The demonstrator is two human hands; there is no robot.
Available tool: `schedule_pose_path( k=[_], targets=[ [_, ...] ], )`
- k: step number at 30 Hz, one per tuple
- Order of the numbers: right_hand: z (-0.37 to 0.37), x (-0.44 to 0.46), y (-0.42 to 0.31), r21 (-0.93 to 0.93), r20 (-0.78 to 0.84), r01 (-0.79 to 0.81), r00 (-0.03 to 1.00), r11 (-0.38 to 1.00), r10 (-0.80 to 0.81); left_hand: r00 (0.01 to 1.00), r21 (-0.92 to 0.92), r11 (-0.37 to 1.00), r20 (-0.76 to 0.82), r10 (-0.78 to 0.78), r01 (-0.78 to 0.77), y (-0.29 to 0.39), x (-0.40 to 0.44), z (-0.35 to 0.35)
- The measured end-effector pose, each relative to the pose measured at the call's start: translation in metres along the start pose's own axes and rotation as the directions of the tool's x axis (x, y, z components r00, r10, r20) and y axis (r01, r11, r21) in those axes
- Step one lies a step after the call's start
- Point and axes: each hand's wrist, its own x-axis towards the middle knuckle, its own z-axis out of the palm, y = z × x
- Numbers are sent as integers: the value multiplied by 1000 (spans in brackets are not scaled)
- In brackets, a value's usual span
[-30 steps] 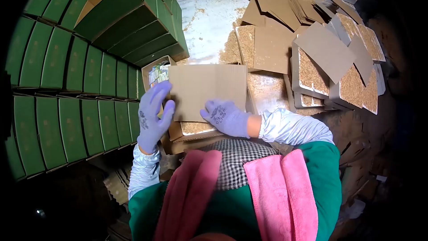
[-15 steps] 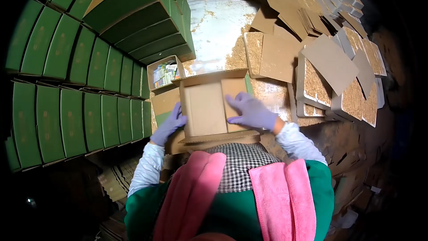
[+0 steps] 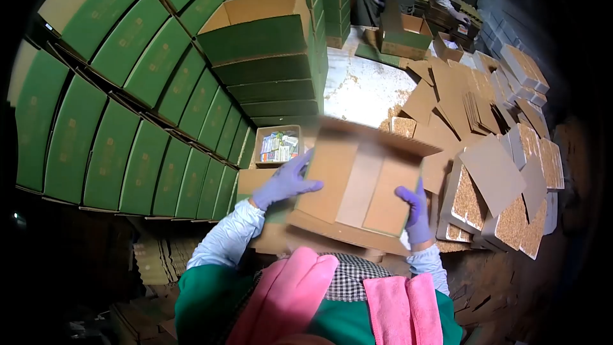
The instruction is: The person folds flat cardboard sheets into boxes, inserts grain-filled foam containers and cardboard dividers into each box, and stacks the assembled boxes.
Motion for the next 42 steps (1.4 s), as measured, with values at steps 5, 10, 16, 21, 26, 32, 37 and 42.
schedule_pose_path(
  k=[5, 10, 16, 21, 26, 32, 37, 42],
  targets=[
    [23, 53, -110, 264, -58, 218, 976, 940, -210, 466, 590, 802, -686, 559, -92, 113, 94, -127],
    [68, 211, -213, -52, 15, 756, 654, 653, -756, 333, 577, 805, -792, 512, 134, 90, 127, -203],
    [223, 291, -217, -104, 346, 894, 443, 436, -827, 474, 336, 940, -821, 319, -50, 99, 100, -216],
    [273, 330, -148, -134, 716, 792, 494, 596, -494, 570, 231, 949, -759, 313, -213, 56, 99, -237],
    [315, 343, -138, -402, 907, 866, 420, 296, 1, 598, 123, 971, -769, 225, -207, 53, 94, -217],
    [331, 316, -123, -915, 271, 386, 375, -117, -886, 498, 242, 898, -867, 29, 368, 71, 80, -198],
    [157, 137, -92, -531, 485, 682, 731, 502, -480, 756, 249, 919, -650, -76, 306, 9, -69, -120],
    [-66, -29, 93, -974, 219, 223, 922, 26, 319, 788, 810, 379, -157, -596, 448, -97, -258, -2]
  ],
)
